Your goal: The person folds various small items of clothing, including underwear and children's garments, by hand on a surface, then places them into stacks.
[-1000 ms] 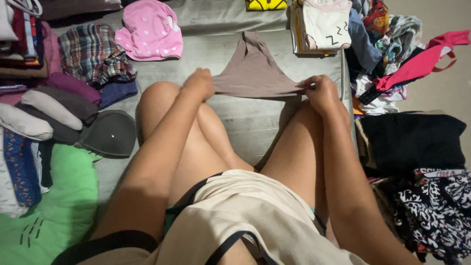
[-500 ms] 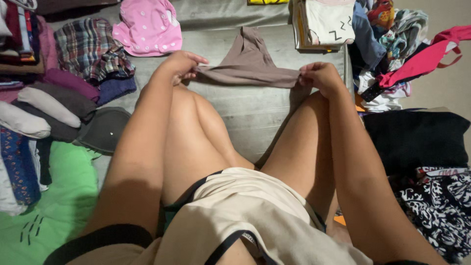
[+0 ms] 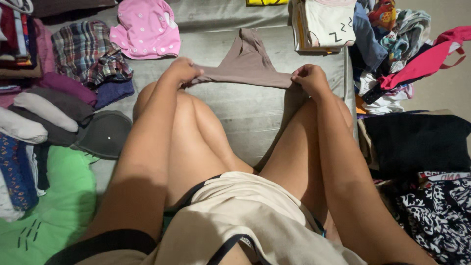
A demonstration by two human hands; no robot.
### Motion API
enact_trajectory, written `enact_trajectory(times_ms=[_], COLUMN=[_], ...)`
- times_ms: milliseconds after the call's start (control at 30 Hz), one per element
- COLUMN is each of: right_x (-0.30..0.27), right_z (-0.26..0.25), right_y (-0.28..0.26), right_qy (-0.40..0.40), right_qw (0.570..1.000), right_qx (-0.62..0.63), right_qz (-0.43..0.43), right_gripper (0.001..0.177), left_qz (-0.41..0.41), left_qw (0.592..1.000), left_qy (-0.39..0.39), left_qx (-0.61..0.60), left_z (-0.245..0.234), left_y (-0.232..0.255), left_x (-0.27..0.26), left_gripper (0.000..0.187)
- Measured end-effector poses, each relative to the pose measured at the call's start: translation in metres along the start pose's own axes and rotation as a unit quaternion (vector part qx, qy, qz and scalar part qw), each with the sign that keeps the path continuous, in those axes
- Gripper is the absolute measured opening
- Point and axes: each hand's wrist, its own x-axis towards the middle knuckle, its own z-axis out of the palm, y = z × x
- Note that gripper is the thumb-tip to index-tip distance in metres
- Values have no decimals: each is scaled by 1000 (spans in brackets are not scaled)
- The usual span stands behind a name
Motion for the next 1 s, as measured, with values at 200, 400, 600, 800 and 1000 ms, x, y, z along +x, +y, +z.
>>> enact_trajectory(times_ms=[200, 400, 600, 800, 1000], right_x=[-19, -16, 46, 88, 99], right_z=[8, 52, 117, 118, 81], right_y=[-39, -89, -93, -110, -129], right_qy=[133, -7, -158, -170, -97], right_qw=[963, 928, 910, 866, 916], right_qx=[-216, -224, -228, -368, -374], right_qz=[-97, -297, -308, -293, -103], right_gripper=[27, 33, 51, 66, 71], left_qz=[-34, 285, 184, 96, 131], left_qw=[977, 931, 864, 903, 909], left_qy=[-30, 62, -100, -139, -107], left_qx=[207, 220, 458, 395, 380], left_z=[4, 51, 131, 108, 105], left_y=[32, 65, 85, 126, 111], left_x=[-34, -66, -89, -130, -123], left_gripper=[33, 37, 62, 71, 77])
